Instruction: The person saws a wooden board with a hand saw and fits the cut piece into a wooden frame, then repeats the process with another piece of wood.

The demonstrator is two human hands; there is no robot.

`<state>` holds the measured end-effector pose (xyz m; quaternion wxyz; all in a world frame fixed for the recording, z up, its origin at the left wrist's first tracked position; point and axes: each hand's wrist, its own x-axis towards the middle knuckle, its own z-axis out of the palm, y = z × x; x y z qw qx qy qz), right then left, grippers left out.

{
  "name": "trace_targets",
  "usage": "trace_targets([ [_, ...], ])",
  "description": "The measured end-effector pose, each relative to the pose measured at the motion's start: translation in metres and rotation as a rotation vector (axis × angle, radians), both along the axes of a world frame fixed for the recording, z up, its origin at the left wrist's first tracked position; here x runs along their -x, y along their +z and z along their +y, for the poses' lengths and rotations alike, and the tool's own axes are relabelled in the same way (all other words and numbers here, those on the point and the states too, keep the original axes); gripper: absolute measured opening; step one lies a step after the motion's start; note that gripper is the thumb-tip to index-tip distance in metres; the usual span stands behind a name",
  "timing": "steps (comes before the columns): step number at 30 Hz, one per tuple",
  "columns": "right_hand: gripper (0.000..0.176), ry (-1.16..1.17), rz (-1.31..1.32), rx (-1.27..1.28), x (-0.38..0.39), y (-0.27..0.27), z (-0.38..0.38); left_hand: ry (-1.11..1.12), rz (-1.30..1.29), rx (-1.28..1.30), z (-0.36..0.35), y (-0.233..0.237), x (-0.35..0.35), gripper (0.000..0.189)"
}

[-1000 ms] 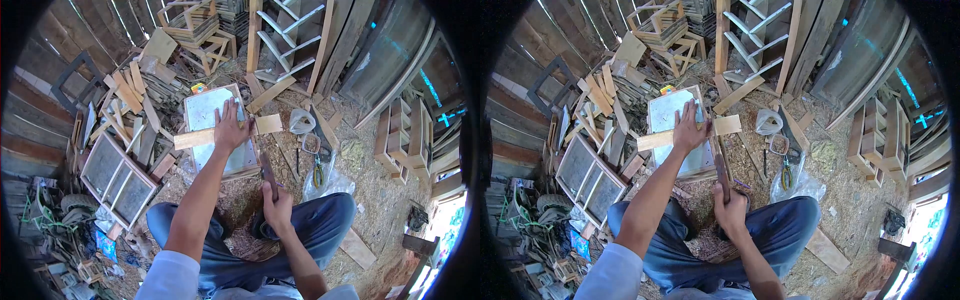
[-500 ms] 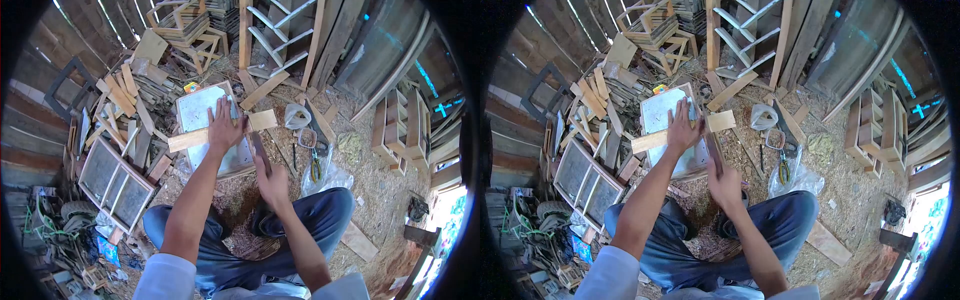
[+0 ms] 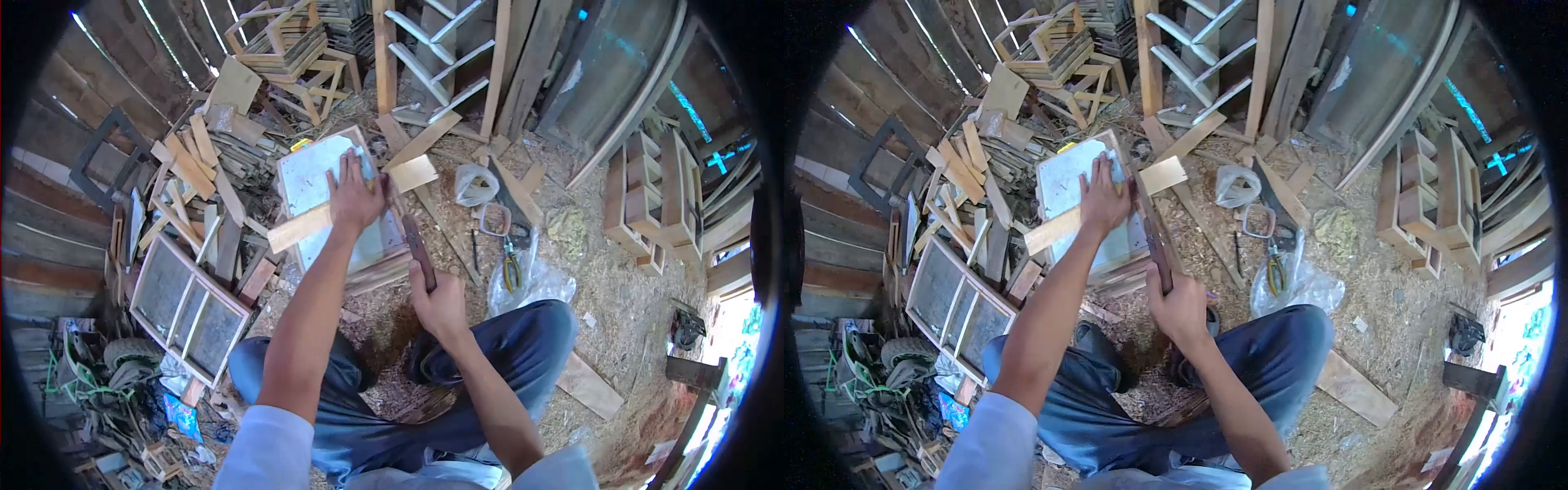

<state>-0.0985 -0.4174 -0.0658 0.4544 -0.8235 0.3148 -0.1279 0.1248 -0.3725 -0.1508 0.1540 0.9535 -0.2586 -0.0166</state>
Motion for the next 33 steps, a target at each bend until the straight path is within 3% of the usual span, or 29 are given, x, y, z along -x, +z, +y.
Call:
trace_targets([
  [2,0.053,0.027,-0.099,-0.037,0.013,0.001,-0.015,0.005,-0.028,0.072,0.004,-0.005,0.005,0.07],
  [4,0.05,0.043,-0.012,-0.175,0.024,0.006,-0.021,0.019,-0.007,0.074,0.012,-0.002,0.017,0.073],
  [9,0.049,0.059,0.012,-0.05,0.027,0.025,-0.005,0.028,0.037,0.025,0.01,0.002,0.017,0.075],
  [13,0.046,-0.007,0.125,-0.167,0.012,0.045,-0.004,0.011,0.006,0.016,0.011,-0.001,0.014,0.073],
  [17,0.048,0.007,0.17,-0.055,-0.038,0.038,-0.016,-0.009,0.006,0.002,0.011,-0.005,0.013,0.073],
  [21,0.048,0.013,0.044,0.081,-0.104,0.007,-0.021,-0.029,-0.018,0.024,0.011,0.003,0.015,0.073],
  [25,0.047,0.023,0.134,0.057,-0.124,-0.001,-0.02,-0.015,0.01,-0.057,0.01,0.004,0.011,0.074],
  [27,0.042,-0.014,-0.121,0.058,-0.11,-0.011,-0.028,-0.006,0.023,-0.012,0.01,-0.001,0.012,0.073],
  [28,0.042,-0.006,-0.117,0.064,-0.098,-0.014,-0.038,-0.004,0.02,0.031,0.009,0.001,0.011,0.073],
  [30,0.05,-0.028,-0.008,-0.277,-0.072,-0.021,-0.055,0.015,0.03,0.019,0.006,0.01,0.012,0.073],
  [33,0.052,-0.085,-0.101,-0.511,-0.033,0.007,-0.046,0.021,0.028,0.004,0.009,0.005,0.015,0.073],
])
